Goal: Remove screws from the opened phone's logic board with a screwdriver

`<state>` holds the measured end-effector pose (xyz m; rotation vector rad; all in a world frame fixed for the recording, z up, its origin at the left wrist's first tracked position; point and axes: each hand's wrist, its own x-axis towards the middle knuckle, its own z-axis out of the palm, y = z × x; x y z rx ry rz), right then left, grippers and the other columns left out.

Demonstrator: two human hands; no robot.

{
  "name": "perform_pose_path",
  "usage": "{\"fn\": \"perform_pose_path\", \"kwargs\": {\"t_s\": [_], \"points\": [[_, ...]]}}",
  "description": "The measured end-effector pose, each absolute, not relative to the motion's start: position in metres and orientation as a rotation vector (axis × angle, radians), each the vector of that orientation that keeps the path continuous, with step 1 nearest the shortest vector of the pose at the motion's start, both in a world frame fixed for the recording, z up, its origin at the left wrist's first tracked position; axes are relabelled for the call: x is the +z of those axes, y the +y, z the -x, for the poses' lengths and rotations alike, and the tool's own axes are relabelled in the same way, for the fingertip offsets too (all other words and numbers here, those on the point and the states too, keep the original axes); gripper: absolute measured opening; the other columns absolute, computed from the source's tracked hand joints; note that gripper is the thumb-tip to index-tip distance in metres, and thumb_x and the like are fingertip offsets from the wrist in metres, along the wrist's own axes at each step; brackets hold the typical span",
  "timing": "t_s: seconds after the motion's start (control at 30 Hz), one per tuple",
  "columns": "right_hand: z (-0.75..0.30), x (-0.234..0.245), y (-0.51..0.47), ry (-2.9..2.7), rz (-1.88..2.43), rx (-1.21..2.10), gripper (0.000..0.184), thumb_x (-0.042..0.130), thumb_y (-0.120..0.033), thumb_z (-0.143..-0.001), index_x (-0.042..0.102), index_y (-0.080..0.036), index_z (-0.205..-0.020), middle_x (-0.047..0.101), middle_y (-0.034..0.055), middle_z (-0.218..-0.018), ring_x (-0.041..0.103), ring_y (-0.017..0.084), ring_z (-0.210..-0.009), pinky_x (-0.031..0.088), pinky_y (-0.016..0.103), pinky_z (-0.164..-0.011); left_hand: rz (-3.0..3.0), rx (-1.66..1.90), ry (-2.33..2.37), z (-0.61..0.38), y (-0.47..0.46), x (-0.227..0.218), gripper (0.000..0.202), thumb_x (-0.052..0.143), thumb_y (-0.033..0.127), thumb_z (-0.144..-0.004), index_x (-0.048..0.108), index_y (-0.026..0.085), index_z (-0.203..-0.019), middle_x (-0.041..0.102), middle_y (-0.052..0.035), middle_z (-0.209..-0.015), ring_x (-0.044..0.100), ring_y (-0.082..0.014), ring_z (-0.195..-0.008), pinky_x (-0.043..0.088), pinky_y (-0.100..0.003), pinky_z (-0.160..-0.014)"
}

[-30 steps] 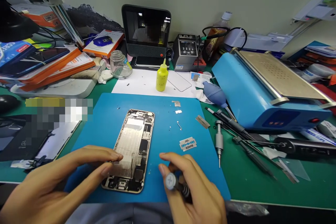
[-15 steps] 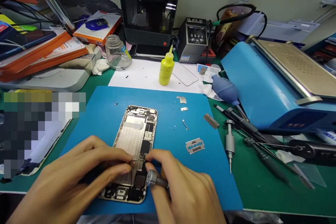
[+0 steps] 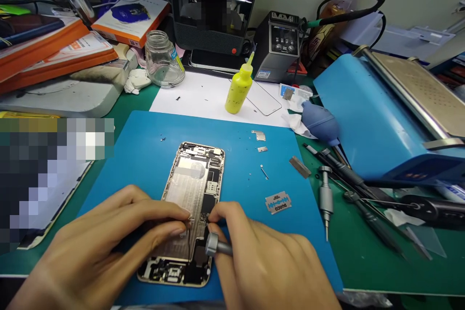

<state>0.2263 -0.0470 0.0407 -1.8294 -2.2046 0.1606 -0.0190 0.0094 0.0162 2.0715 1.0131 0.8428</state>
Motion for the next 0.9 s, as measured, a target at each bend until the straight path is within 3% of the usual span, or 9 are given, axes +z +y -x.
{"fn": "perform_pose_path", "kwargs": {"t_s": [0.2, 0.3, 0.53, 0.9], "points": [[-0.222, 0.041, -0.047, -2.180, 1.915, 0.032, 0.026, 0.057, -0.039, -0.110, 0.077, -0.025, -0.118, 0.074, 0.0027, -0.071, 0.075, 0.021, -0.065, 0.050, 0.023, -0.054, -2.075, 0.847, 1.028, 0.020, 0.011, 0.016, 0.017, 0.065, 0.021, -0.117, 0.075, 0.033, -0.124, 0.081, 0.0092, -0.096, 0.073, -0.0088, -0.083, 0.061, -0.014, -0.079], [-0.224, 0.047, -0.045, -2.255, 1.891, 0.040, 0.023, 0.056, -0.035, -0.111, 0.075, -0.024, -0.119, 0.075, 0.0014, -0.073, 0.074, 0.019, -0.062, 0.047, 0.024, -0.052, -2.079, 0.839, 1.031, 0.020, 0.011, 0.016, 0.016, 0.065, 0.023, -0.118, 0.075, 0.033, -0.123, 0.081, 0.0096, -0.095, 0.073, -0.0087, -0.082, 0.061, -0.015, -0.079], [-0.232, 0.056, -0.038, -2.515, 1.651, 0.009, 0.022, 0.052, -0.017, -0.108, 0.060, -0.029, -0.125, 0.076, -0.0108, -0.079, 0.072, 0.015, -0.053, 0.043, 0.034, -0.042, -2.099, 0.821, 1.031, 0.019, 0.011, 0.015, 0.015, 0.064, 0.026, -0.119, 0.077, 0.033, -0.120, 0.081, 0.0086, -0.095, 0.076, -0.0097, -0.086, 0.061, -0.016, -0.078], [-0.239, 0.057, -0.034, -2.406, 1.703, 0.552, 0.023, 0.052, -0.016, -0.114, 0.053, -0.030, -0.133, 0.072, -0.0141, -0.078, 0.071, 0.009, -0.055, 0.045, 0.018, -0.044, -2.001, 0.841, 1.092, 0.013, 0.006, 0.013, 0.012, 0.066, 0.025, -0.117, 0.077, 0.031, -0.116, 0.080, 0.0068, -0.093, 0.071, -0.0128, -0.084, 0.057, -0.022, -0.078]]}}
